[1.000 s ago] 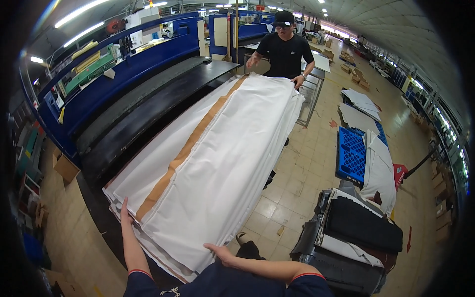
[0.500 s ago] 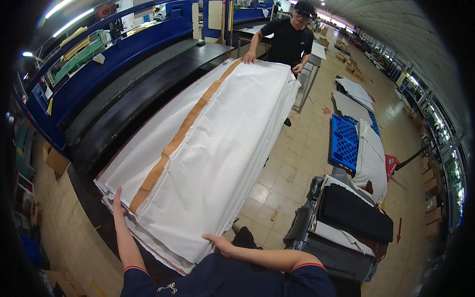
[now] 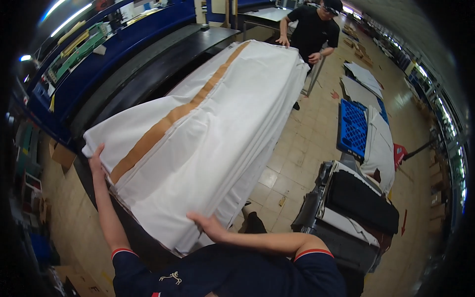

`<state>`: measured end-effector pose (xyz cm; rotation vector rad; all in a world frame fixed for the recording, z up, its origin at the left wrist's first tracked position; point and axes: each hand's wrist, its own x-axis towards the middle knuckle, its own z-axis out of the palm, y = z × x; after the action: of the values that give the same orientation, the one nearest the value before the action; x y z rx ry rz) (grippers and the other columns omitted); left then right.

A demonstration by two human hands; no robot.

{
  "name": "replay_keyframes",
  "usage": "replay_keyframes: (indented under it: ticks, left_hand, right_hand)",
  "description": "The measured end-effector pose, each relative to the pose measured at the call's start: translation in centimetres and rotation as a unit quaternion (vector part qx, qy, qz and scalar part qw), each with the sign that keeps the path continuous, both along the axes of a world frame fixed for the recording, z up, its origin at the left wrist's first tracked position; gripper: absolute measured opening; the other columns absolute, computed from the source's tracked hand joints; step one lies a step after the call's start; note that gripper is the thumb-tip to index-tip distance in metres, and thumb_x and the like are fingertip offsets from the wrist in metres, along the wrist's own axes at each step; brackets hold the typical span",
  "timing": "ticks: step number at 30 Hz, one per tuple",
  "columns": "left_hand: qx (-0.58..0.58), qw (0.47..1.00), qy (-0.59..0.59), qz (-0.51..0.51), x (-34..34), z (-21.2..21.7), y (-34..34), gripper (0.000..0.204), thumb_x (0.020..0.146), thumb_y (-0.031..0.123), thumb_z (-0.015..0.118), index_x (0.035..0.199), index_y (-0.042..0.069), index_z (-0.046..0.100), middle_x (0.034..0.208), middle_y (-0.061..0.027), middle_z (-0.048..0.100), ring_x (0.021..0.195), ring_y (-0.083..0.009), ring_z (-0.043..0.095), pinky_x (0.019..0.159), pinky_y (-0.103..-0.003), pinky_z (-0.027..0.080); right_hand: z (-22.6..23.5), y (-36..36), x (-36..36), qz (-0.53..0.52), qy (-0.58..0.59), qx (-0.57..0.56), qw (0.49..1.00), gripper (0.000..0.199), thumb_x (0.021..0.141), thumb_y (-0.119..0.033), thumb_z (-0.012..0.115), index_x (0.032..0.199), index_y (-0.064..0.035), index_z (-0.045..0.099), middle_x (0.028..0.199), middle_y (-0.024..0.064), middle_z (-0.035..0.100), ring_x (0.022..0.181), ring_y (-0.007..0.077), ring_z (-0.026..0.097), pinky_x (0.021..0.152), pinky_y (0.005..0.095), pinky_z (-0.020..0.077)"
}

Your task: Handling and positioning large sheets of white fabric on a cutting table in a factory.

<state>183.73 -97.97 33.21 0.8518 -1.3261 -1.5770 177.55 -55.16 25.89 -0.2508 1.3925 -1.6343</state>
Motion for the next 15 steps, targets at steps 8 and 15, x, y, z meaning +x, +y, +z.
replay_keyframes:
  ticks: [8, 15]
  left_hand:
    - [0.136, 0.982, -0.095, 0.095, 7.2, -17.3, -4.4, 0.053, 0.072, 0.016, 0.07, 0.114, -0.008, 0.049, 0.105, -0.0168, 0.059, 0.084, -0.0287, 0.062, 0.075, -0.038, 0.051]
    - [0.088, 0.988, -0.116, 0.049, 1.6, -10.9, -2.8, 0.046, 0.073, 0.019, 0.071, 0.104, -0.011, 0.055, 0.099, -0.0146, 0.061, 0.079, -0.0259, 0.061, 0.073, -0.037, 0.05]
  right_hand:
    - [-12.6, 0.0, 2.4, 0.062, 0.043, -0.037, 0.996, 0.054, 0.077, -0.038, 0.064, 0.112, 0.0033, 0.054, 0.095, 0.008, 0.062, 0.082, 0.0171, 0.057, 0.073, 0.0302, 0.0469]
    - [-10.4, 0.9, 0.5, 0.148, 0.002, -0.053, 0.988, 0.066, 0.083, -0.046, 0.056, 0.124, 0.0042, 0.044, 0.122, 0.0126, 0.051, 0.112, 0.0221, 0.046, 0.095, 0.0307, 0.0352]
